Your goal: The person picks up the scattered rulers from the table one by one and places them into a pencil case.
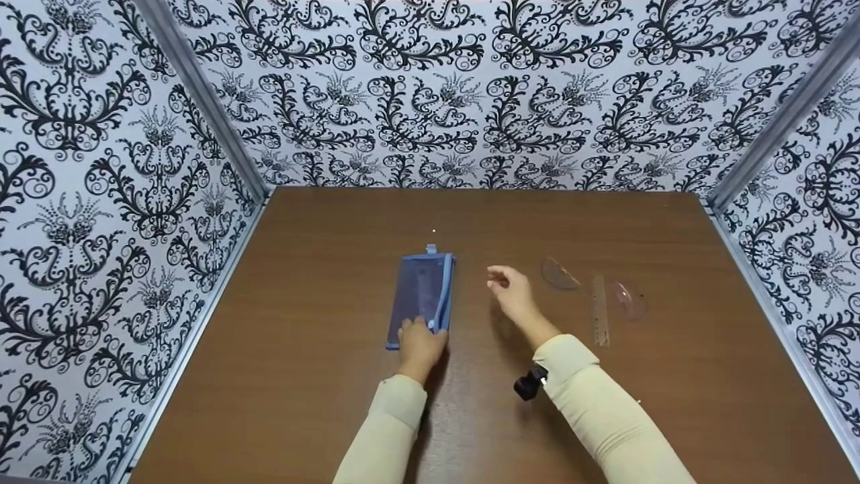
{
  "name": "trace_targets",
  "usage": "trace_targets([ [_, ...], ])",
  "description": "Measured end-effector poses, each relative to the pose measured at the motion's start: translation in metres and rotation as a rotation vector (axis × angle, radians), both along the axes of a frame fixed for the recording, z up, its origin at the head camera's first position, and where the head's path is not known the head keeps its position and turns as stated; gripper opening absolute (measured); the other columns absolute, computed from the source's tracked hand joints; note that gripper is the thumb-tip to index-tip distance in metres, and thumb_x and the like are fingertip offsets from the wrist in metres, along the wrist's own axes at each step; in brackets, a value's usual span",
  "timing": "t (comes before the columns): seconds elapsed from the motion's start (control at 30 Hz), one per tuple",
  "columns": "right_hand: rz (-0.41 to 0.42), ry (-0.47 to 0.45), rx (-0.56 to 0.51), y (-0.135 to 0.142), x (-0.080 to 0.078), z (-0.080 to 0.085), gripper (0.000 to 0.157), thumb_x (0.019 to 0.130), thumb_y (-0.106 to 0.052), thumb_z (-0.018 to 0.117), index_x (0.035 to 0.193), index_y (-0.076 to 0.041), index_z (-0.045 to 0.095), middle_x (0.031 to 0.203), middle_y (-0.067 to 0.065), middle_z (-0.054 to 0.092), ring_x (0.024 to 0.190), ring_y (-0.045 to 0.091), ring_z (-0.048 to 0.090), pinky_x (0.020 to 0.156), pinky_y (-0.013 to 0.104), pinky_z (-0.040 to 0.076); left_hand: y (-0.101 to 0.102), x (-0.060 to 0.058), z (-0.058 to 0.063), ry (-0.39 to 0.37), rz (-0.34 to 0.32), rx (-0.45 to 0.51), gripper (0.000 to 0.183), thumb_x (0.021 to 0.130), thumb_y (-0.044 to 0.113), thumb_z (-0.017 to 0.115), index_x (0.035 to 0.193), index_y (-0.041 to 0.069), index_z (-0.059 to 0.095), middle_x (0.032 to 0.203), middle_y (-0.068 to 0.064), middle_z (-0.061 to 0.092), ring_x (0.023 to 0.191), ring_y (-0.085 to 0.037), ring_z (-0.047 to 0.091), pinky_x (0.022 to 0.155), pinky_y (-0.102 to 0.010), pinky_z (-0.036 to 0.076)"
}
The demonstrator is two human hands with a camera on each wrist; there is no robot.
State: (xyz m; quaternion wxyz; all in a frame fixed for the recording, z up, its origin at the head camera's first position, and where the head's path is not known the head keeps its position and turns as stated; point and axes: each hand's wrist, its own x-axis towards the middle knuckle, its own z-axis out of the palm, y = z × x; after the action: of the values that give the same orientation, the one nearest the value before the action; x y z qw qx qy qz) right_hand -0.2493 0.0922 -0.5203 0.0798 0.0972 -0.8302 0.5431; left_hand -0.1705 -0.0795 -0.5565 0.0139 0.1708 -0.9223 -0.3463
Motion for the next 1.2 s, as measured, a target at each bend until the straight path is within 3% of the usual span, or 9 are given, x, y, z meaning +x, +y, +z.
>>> trace_targets([
  [0.3, 0.010, 0.054, 0.057, 0.014, -0.002, 0.001, 0.025, 0.079, 0.004, 0.061, 0.103, 0.008, 0.060, 0.094, 0.020, 0.061, 0.088, 0.031, 0.057, 0.080, 0.041, 0.045, -0.001, 0.001, 0.001, -0.006, -0.007, 0.002, 0.055, 0.074, 0.031, 0.061, 0.117, -0.003, 0.053, 0.120, -0.023, 0.047, 0.110, -0.038, 0.042, 0.092, -0.045, 0.035],
  [0.43, 0.015, 0.060, 0.143, 0.019, 0.000, 0.002, 0.027, 0.079, -0.001, 0.062, 0.105, 0.005, 0.061, 0.094, 0.017, 0.060, 0.089, 0.029, 0.057, 0.080, 0.040, 0.046, -0.001, 0.002, 0.001, -0.012, -0.007, 0.005, 0.055, 0.075, 0.031, 0.061, 0.118, -0.002, 0.053, 0.121, -0.023, 0.046, 0.111, -0.038, 0.041, 0.092, -0.046, 0.036],
  [0.7, 0.038, 0.055, 0.274, 0.031, -0.001, 0.003, 0.031, 0.081, -0.008, 0.062, 0.111, -0.001, 0.060, 0.103, 0.016, 0.059, 0.094, 0.028, 0.055, 0.082, 0.038, 0.044, 0.001, 0.002, 0.002, 0.033, -0.009, -0.019, 0.048, 0.072, 0.029, 0.062, 0.108, -0.003, 0.058, 0.102, -0.018, 0.050, 0.095, -0.034, 0.046, 0.082, -0.043, 0.040],
  [1.2, 0.031, 0.088, 0.481, 0.057, -0.002, 0.003, 0.039, 0.080, -0.016, 0.065, 0.117, -0.005, 0.057, 0.118, 0.017, 0.053, 0.108, 0.032, 0.049, 0.090, 0.045, 0.038, 0.002, 0.002, 0.003, 0.006, -0.010, -0.015, 0.052, 0.075, 0.030, 0.061, 0.115, -0.003, 0.055, 0.108, -0.019, 0.049, 0.100, -0.035, 0.045, 0.085, -0.044, 0.039],
])
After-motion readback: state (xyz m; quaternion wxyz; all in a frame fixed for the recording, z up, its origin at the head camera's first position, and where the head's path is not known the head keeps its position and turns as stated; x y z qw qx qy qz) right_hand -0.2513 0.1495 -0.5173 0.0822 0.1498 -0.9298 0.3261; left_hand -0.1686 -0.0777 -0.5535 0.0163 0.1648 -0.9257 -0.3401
